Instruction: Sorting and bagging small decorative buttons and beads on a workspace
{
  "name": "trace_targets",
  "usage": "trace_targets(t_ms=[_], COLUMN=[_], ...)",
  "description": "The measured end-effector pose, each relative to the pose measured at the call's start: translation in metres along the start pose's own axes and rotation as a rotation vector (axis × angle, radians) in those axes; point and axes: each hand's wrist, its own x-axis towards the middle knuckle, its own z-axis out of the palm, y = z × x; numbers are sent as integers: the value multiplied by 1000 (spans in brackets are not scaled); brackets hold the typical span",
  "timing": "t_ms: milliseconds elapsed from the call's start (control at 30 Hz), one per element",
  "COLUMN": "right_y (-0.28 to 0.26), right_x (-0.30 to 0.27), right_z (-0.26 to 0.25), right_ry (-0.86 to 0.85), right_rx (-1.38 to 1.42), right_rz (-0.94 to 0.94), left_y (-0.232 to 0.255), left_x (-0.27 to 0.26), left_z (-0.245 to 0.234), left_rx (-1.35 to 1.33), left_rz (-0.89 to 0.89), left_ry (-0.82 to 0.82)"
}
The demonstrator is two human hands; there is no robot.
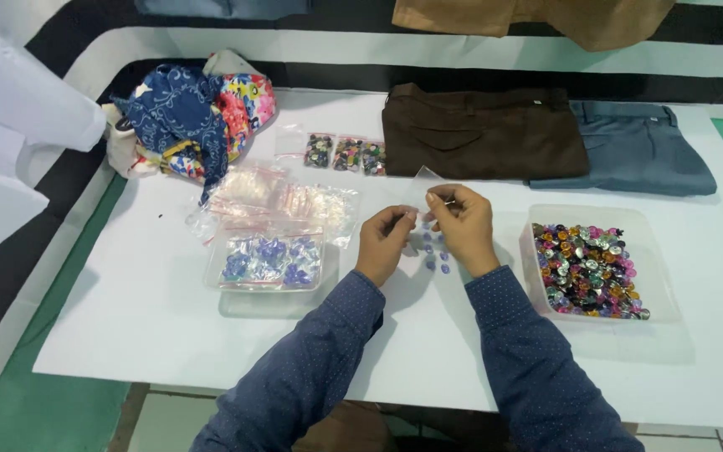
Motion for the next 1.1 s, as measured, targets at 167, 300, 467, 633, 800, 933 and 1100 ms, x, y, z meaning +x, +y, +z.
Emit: trace_targets(t_ms=[167, 300, 467, 633, 800, 933, 1100], right_y=[-6, -9, -13, -50, -50, -30, -31], right_x=[-4, -7, -10, -21, -24, -19, -22], right_z=[2, 2, 2, 1, 2, 2, 3], right_ry=[-27, -28, -24, 124, -137, -215, -250], right_rx=[23, 11, -2, -249, -459, -361, -300], right_rz=[14, -18, -37, -206, -418, -339, -239], left_y=[-1, -10, 1, -6, -9, -7, 12], left_x=[3, 5, -1, 5, 7, 5, -2], left_z=[0, -2, -1, -7, -10, -12, -9], left_rx=[35, -54, 1, 14, 60, 138, 422], left_rz=[-6, -20, 5, 54, 185, 263, 517], left_ry=[11, 12, 25, 67, 162, 148, 101])
